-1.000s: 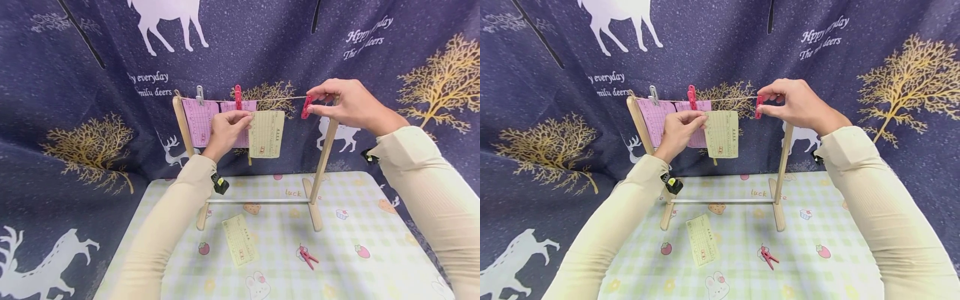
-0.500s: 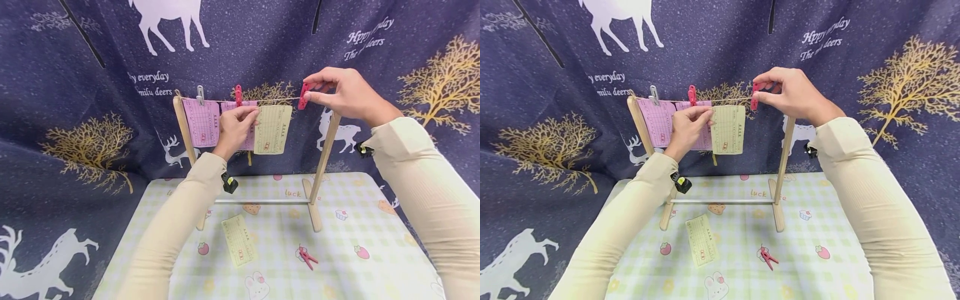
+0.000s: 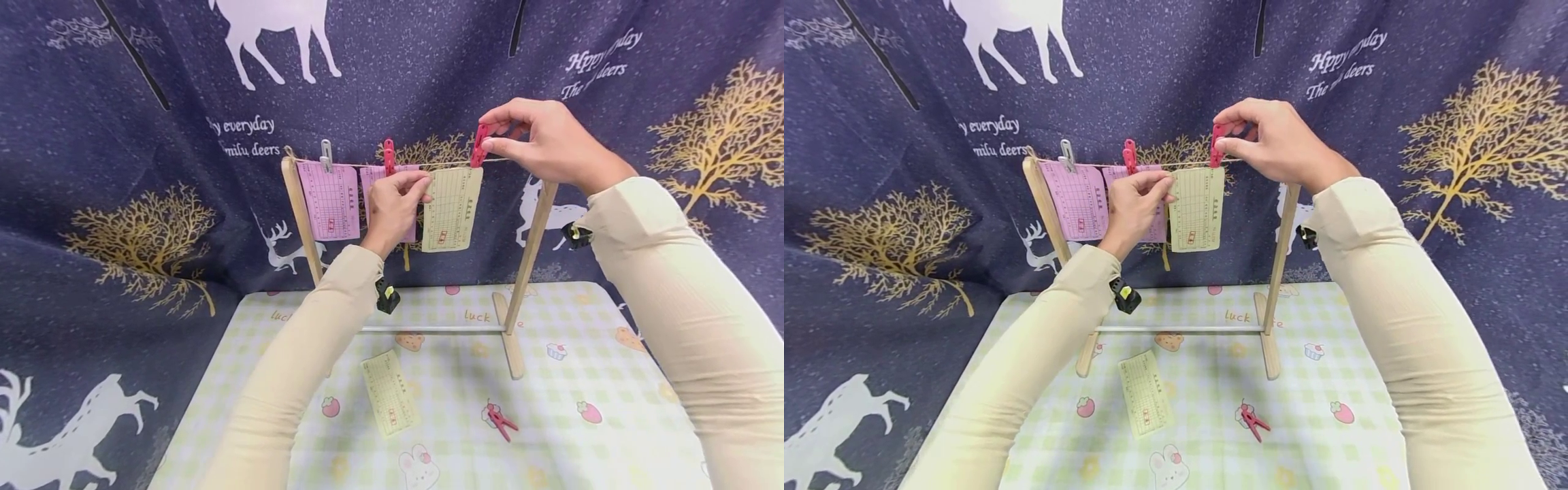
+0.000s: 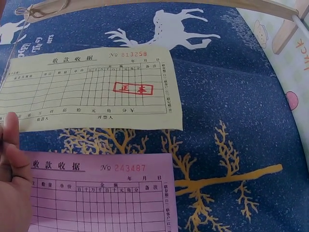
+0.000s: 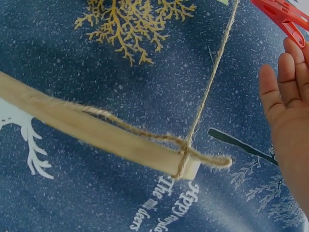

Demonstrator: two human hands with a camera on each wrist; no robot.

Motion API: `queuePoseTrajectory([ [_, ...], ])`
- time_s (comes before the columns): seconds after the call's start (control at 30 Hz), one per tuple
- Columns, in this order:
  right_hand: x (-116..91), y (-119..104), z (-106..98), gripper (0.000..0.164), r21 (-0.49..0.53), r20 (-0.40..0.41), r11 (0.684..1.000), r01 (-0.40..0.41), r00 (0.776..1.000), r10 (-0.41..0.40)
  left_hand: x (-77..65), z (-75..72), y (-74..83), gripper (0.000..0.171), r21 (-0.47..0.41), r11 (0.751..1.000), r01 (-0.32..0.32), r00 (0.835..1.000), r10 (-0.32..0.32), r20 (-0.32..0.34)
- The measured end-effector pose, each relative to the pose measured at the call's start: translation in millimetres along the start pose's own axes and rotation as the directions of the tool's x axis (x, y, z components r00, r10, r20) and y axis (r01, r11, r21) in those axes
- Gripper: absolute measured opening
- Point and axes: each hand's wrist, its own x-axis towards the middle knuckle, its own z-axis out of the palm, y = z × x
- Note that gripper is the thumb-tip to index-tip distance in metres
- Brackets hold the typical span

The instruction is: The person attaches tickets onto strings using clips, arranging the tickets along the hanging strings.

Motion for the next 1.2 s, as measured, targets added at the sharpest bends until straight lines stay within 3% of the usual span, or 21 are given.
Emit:
queuePoseTrajectory([
  [0.23,10.8,-3.0,3.5,0.031,-0.002,-0.009,1.000,0.007,1.000,-0.007,5.4,3.3,1.1,0.017,0.045,0.999,-0.001,1.000,0.001,-0.014],
  [0.47,21.5,-2.9,8.9,0.026,0.029,-0.026,1.000,0.003,1.000,-0.002,6.7,3.7,2.8,0.017,0.030,1.000,-0.001,1.000,0.002,-0.011],
  [0.9,19.7,1.8,24.0,0.021,0.054,-0.022,0.998,-0.029,0.999,0.030,5.4,9.1,2.7,0.017,0.029,1.000,0.001,1.000,0.000,-0.025],
  [1.2,16.4,8.4,34.5,0.020,0.073,-0.033,0.997,-0.002,0.999,0.004,4.6,8.4,1.3,0.017,0.028,1.000,0.000,1.000,0.000,-0.023],
])
